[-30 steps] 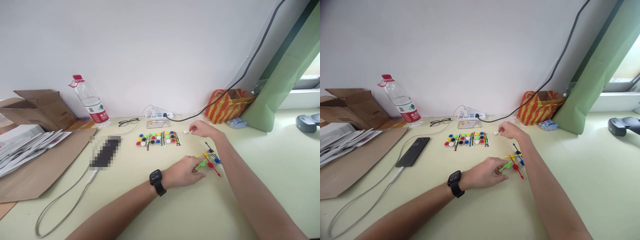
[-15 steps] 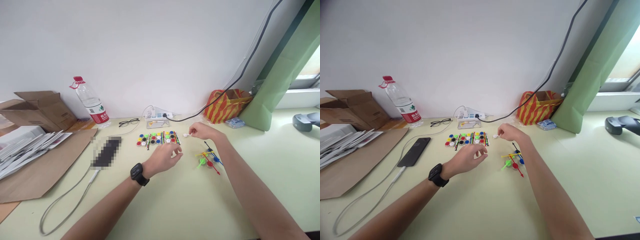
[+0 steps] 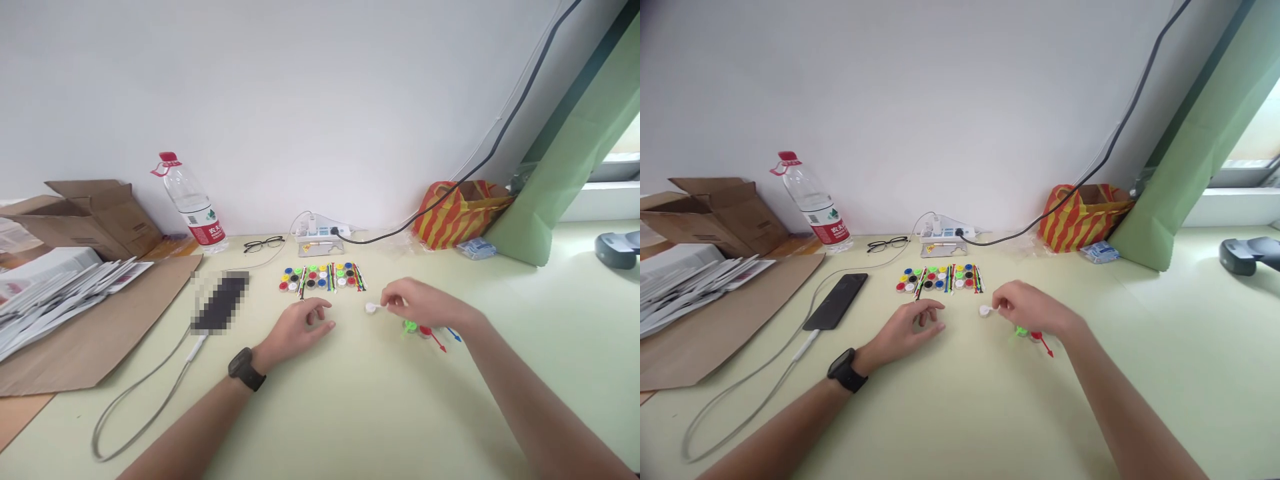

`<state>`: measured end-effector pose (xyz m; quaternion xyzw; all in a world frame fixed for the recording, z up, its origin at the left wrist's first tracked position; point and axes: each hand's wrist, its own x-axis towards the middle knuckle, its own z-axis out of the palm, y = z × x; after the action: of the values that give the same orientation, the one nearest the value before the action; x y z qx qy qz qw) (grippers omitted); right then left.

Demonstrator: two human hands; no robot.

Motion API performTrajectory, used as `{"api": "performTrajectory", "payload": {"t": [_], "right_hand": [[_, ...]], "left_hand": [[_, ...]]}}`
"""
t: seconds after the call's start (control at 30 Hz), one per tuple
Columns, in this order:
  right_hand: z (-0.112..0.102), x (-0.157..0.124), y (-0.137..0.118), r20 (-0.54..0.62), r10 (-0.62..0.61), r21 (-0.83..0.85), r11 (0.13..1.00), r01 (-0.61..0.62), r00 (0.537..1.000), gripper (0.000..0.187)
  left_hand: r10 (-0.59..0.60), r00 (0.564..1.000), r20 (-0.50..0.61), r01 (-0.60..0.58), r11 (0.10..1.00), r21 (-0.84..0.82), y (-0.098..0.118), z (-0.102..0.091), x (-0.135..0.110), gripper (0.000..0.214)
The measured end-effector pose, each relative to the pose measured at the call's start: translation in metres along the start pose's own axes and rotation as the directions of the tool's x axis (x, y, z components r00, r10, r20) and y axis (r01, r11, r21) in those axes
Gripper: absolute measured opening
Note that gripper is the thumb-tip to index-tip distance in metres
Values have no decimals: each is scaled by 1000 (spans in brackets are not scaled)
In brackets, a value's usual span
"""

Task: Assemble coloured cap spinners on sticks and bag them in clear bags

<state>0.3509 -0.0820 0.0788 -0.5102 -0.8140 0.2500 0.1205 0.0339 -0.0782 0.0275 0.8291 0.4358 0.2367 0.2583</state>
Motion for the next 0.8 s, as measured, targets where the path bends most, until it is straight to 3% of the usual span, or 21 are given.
{"api": "performTrajectory", "payload": {"t": [0.17, 0.33, 0.57, 0.67, 0.8], "right_hand": [[40, -8, -32, -9, -151, 147, 977, 151, 988, 18], [64, -4, -38, -66, -198, 282, 936, 208, 978, 20], [59, -2, -37, -147, -36, 448, 889, 98, 989, 18], [59, 1, -34, -150, 61, 582, 812, 38, 987, 19], [76, 5, -35, -92, 93, 714, 700, 0, 991, 20]], "left_hand": [[182, 980, 79, -188, 979, 81, 15, 1, -9, 61], [237, 965, 110, -245, 968, 61, 22, 11, -10, 24], [186, 977, 103, -175, 979, -105, 15, 10, -10, 27], [169, 982, 89, -154, 976, -157, 13, 7, -10, 27], [104, 993, 63, -92, 980, -178, 17, 7, -9, 14]]}}
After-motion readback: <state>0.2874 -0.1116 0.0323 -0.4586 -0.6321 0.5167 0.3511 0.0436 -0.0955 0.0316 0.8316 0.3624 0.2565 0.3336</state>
